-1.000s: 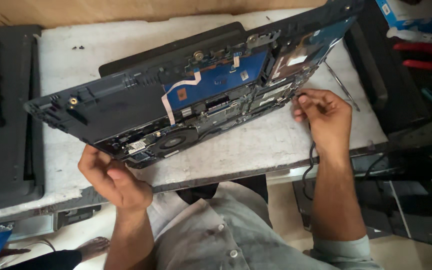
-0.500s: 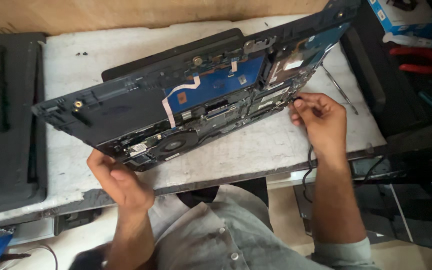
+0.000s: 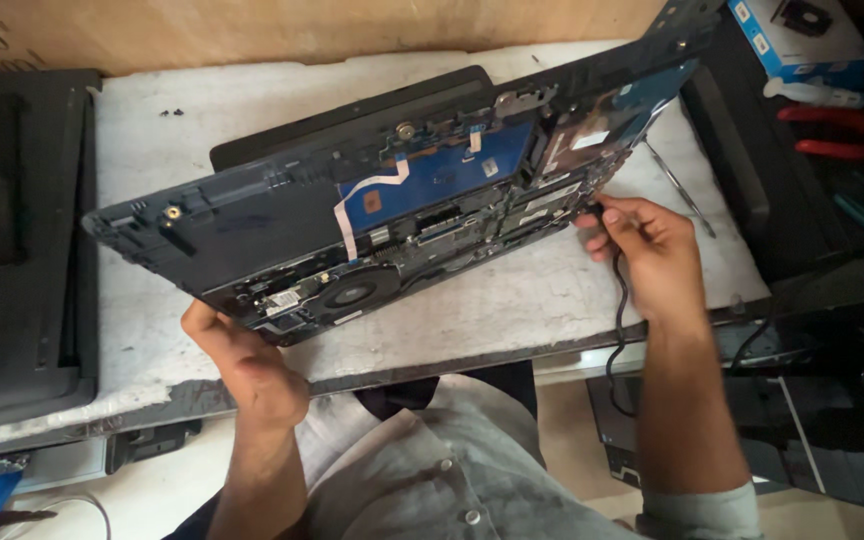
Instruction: The person works on a disassembled laptop at a repair bench. They open the laptop lid, flip the chassis to expose the internal motherboard, disconnect and remove a RAM memory module by hand, then reposition the laptop and connect its power cable while checking the exposed internals.
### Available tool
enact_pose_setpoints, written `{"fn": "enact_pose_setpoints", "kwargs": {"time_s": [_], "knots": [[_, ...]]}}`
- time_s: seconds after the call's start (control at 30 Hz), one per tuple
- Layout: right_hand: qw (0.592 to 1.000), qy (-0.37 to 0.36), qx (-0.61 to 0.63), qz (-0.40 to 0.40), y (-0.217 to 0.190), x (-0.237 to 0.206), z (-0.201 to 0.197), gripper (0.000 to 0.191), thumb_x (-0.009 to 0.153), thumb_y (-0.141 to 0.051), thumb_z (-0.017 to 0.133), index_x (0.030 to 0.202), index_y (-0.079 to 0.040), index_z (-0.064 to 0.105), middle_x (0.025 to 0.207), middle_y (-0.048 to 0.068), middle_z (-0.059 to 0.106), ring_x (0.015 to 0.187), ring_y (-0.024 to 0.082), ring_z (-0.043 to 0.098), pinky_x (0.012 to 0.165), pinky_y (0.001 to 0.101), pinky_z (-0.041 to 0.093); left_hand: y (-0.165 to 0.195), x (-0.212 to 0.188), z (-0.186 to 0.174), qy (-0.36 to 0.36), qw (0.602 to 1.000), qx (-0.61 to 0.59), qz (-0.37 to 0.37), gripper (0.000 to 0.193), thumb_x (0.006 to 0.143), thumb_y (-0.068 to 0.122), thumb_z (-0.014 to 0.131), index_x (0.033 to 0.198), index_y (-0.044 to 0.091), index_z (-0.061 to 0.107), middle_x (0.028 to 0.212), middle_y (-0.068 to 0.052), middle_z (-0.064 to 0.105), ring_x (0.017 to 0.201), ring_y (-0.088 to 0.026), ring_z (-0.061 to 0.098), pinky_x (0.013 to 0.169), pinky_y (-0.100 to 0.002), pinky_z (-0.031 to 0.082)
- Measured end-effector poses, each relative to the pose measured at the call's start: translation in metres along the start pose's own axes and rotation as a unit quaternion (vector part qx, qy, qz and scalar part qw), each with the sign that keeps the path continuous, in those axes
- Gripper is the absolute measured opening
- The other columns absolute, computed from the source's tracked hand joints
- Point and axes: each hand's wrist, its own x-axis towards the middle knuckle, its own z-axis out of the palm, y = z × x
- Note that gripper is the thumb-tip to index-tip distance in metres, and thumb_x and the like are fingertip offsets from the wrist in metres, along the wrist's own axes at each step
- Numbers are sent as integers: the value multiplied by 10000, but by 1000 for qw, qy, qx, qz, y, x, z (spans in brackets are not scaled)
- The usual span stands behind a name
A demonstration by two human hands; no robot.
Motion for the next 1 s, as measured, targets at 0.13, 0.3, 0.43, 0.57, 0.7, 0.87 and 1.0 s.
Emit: {"fn": "enact_pose_setpoints", "kwargs": {"time_s": [0.13,0.3,0.43,0.57,0.7,0.87,1.0], "knots": [[1000,-13,-5,12,-1,2,-3,273,1053,-97,607,1251,79,672,1045,155,753,776,139,646,708,280,543,0,0,-2,-12,1000,3,3,857,1065,709,353,1540,9,215,1533,-138,388,1415,-203,394,1250,-377,270],[999,-16,-16,34,-1,5,-6,262,1038,-89,607,1244,59,673,1028,156,753,757,142,640,686,284,540,0,1,-3,-17,1000,12,7,884,1055,716,345,1541,-6,192,1549,-141,367,1407,-208,388,1236,-386,274],[999,-32,-12,28,0,6,-8,240,1044,-74,598,1231,53,676,1044,158,753,754,136,617,662,283,510,1,1,-6,-23,999,43,5,923,1037,748,314,1540,-18,205,1508,-128,359,1371,-198,398,1216,-380,297],[997,-74,6,26,-2,7,-12,235,1031,-53,593,1239,40,647,1067,166,748,770,142,626,688,287,521,2,1,-7,-30,999,45,-8,979,1006,795,316,1518,-30,185,1492,-137,363,1362,-201,397,1203,-383,302],[996,-82,16,42,-5,5,-14,236,1034,-42,581,1254,29,627,1090,167,746,791,136,623,707,280,519,3,2,-6,-27,999,43,-16,1011,988,816,323,1523,-32,192,1482,-140,370,1358,-200,393,1206,-383,302],[997,-64,-4,41,-5,5,-9,239,1019,-29,588,1244,32,641,1072,179,747,768,142,619,688,278,511,1,-1,-7,-25,999,-24,-31,1007,990,805,361,1511,-39,183,1476,-146,398,1379,-210,413,1230,-389,316],[998,-20,-12,63,-4,9,-4,232,998,-6,580,1212,58,643,1048,212,736,771,182,654,693,298,534,-1,-3,-9,-15,998,-51,-39,963,1008,773,370,1510,-39,237,1454,-138,434,1341,-185,434,1178,-351,332]]}}
